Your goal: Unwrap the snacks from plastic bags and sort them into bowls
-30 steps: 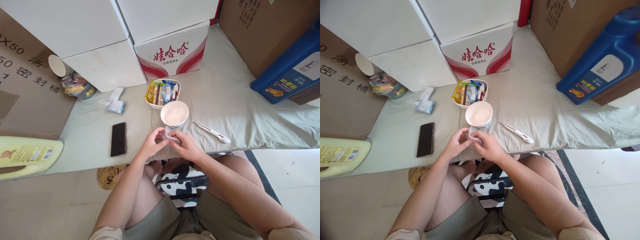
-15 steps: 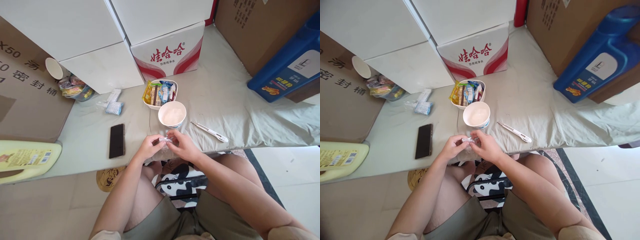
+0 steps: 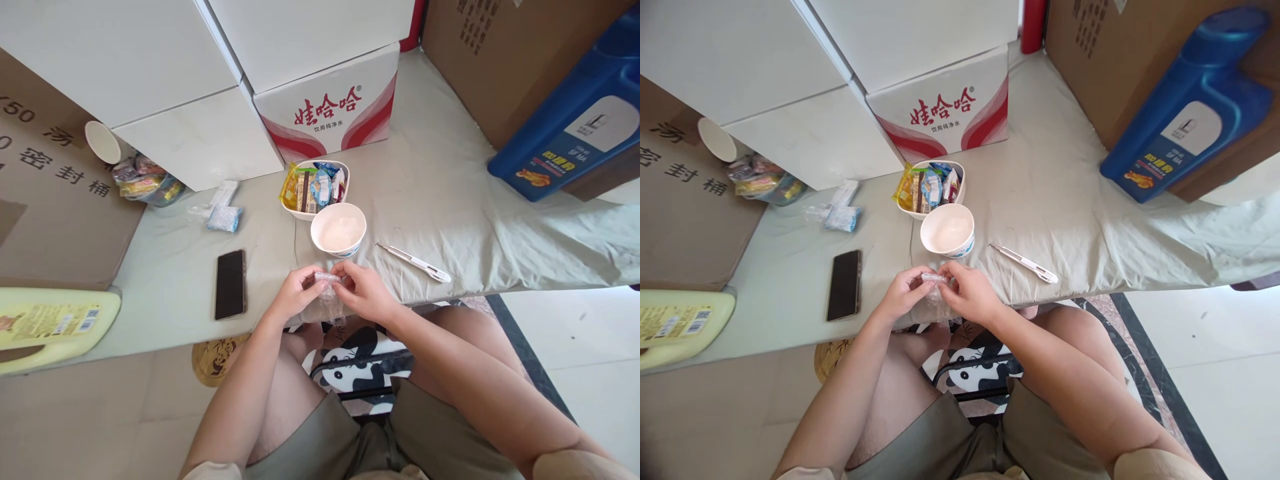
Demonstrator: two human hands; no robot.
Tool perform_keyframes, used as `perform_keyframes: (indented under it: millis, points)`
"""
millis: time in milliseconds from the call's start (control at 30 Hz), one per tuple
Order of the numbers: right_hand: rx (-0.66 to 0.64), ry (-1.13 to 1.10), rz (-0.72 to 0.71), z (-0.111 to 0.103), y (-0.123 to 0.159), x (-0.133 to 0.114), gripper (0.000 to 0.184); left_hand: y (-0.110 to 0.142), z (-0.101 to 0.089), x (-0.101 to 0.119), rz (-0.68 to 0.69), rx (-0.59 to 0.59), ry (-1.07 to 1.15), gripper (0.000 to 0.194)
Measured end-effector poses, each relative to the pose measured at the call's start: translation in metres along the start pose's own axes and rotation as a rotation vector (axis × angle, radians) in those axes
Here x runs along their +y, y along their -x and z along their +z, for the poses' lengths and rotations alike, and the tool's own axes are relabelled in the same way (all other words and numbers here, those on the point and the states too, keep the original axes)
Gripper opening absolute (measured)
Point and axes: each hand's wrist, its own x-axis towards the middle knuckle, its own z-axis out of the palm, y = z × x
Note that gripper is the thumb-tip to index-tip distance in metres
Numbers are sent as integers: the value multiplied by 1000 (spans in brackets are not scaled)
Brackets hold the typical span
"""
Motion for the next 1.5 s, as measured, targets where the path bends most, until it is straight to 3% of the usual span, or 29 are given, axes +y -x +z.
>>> perform_keyframes:
  millis: [400, 800, 1267, 1500]
  points:
    - [-39, 73, 22, 3, 1, -1, 11, 0, 0, -1, 24, -45, -106, 23]
    - [-143, 329, -4, 5, 4, 3, 7, 6, 3, 1, 36, -89, -321, 14]
    - [-135, 317, -27, 7, 4, 6, 6, 3, 3, -1, 30, -90, -316, 13]
    - [-95, 137, 5, 3, 2, 1, 10, 3, 3, -5, 14, -22, -161, 20]
